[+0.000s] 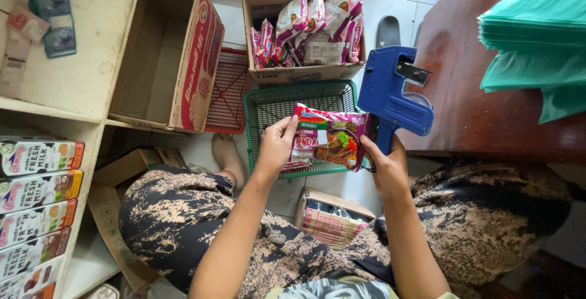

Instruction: The person picks up a green basket, sets it down, and then uses a blue labeling tool to apply stickers to individual packets of instant noodles before placing them into a cardboard box while sitting on the floor.

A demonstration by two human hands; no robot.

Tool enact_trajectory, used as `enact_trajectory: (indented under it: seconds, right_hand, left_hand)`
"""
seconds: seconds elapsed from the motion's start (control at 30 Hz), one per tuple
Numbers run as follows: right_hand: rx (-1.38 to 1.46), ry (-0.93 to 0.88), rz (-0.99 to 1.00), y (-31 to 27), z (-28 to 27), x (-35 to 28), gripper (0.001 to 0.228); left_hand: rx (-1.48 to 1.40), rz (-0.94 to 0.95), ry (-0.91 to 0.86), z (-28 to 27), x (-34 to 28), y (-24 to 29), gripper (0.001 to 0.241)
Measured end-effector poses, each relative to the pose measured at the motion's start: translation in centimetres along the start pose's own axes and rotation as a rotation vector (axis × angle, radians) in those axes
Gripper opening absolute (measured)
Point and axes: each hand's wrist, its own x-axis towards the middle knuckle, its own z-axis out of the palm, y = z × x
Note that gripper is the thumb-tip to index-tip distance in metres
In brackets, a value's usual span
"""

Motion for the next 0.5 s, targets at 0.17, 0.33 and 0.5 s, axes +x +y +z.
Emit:
enact_trajectory:
  seconds: [0.17, 0.33, 0.5]
  right_hand:
    - [-0.001, 0.008, 0.009, 0.5, -0.3, 0.2, 0.040]
    - [-0.112, 0.008, -0.067, -0.1, 0.2, -0.2, 0.036]
    - [-0.318, 0.008, -0.123, -1.3, 1.6, -1.6, 0.031]
  left_hand:
    - [-0.065, 0.033, -0.006, -0.2, -0.2, 0.3, 0.038]
    - [-0.139, 0.093, 0.070, -0.6, 0.2, 0.0, 0.038]
    - [0.007, 0.227, 0.381, -2.5, 1.5, -0.5, 0.037]
